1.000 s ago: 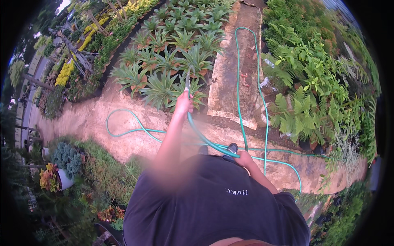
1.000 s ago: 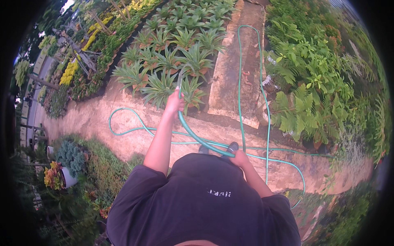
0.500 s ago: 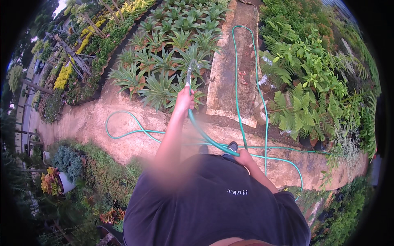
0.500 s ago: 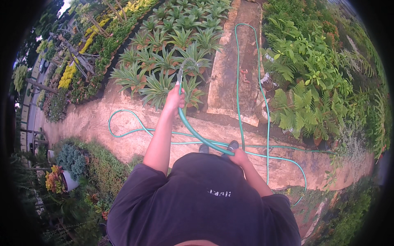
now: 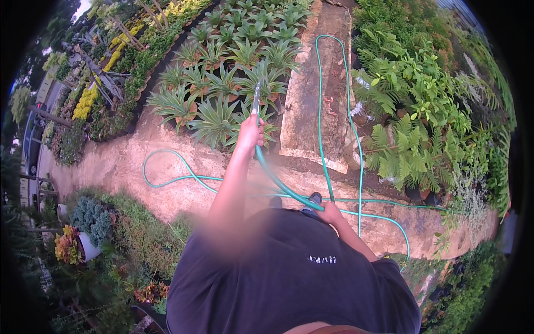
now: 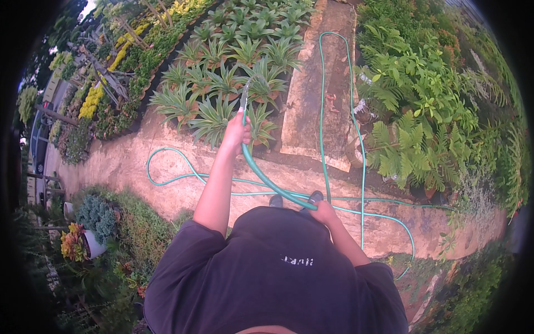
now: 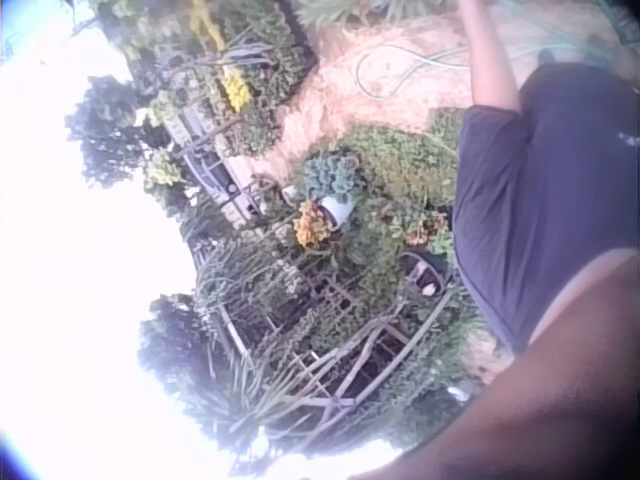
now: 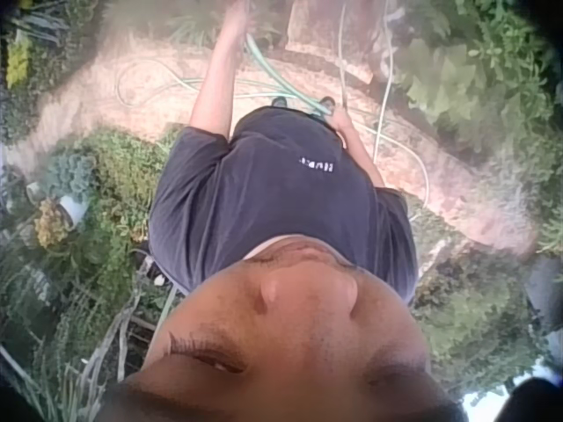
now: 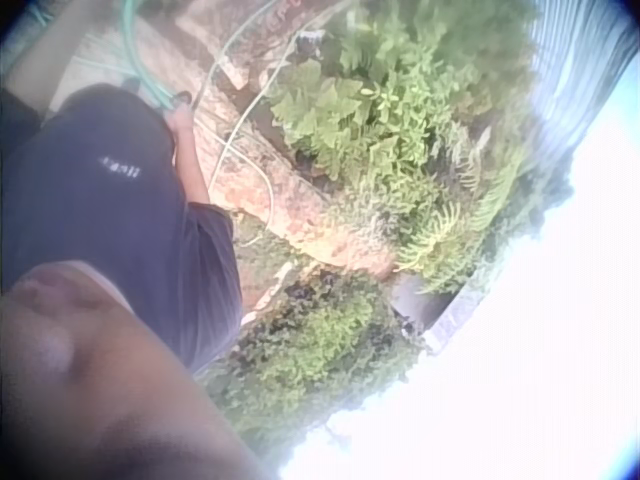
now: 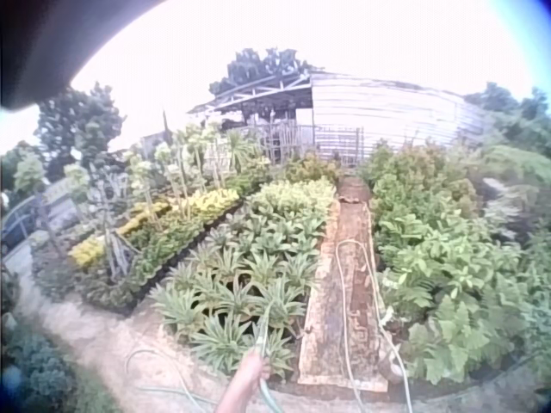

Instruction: The person waters a variety of potted plants in an outdoor garden using a green hose with a spray nozzle. They move the nozzle across different plant beds, directing water onto the foliage and soil.

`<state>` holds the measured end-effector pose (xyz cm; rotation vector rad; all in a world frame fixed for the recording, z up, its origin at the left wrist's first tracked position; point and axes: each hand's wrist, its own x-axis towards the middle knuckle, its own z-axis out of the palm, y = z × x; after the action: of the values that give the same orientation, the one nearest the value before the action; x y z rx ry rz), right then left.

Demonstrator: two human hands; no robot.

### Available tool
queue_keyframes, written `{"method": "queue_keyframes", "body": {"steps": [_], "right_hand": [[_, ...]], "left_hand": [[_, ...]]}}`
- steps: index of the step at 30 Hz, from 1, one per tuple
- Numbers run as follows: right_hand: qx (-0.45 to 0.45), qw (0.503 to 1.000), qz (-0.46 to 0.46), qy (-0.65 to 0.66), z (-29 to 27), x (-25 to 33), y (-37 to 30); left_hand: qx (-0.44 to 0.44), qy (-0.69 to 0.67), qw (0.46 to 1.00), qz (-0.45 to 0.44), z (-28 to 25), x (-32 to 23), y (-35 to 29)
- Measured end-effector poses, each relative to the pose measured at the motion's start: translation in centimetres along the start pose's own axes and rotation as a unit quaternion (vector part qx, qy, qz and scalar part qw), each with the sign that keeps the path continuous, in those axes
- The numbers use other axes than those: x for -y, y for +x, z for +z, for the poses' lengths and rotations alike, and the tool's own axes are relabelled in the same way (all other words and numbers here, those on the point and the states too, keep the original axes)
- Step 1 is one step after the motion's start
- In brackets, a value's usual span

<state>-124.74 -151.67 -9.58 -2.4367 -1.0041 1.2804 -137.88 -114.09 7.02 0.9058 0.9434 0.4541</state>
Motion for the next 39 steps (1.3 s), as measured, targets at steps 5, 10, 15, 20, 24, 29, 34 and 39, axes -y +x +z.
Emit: {"method": "queue_keyframes", "body": {"steps": [5, 10, 15, 20, 24, 29, 34, 39], "right_hand": [[0.002, 1.000, -0.001, -0.008, -0.17, 0.16, 0.05], [0.002, 1.000, 0.002, -0.016, -0.36, 0.39, -0.01], [0.002, 1.000, 0.002, -0.012, -0.20, 0.21, 0.10], [-0.003, 1.000, 0.000, -0.007, -0.01, -0.08, 0.19], [0.005, 1.000, 0.007, -0.004, -0.06, -0.02, 0.29], [-0.004, 1.000, 0.002, -0.006, -0.13, 0.02, 0.11], [-0.001, 1.000, 0.006, -0.006, -0.25, 0.00, 0.03], [0.003, 1.000, 0.008, -0.003, -0.21, -0.23, 0.10]], "left_hand": [[-0.001, -0.006, 1.000, -0.002, -0.13, 0.10, 0.12], [-0.006, -0.004, 1.000, -0.006, -0.21, 0.32, 0.30], [-0.012, -0.003, 1.000, -0.009, -0.19, 0.58, 0.32], [-0.012, 0.002, 1.000, -0.013, -0.01, 0.46, 0.22], [-0.010, 0.001, 1.000, -0.010, 0.25, 0.36, 0.23], [-0.009, -0.005, 1.000, -0.012, 0.40, 0.52, 0.35], [-0.005, -0.004, 1.000, -0.013, 0.34, 0.79, 0.45], [-0.006, -0.002, 1.000, -0.014, 0.30, 0.97, 0.47]]}}
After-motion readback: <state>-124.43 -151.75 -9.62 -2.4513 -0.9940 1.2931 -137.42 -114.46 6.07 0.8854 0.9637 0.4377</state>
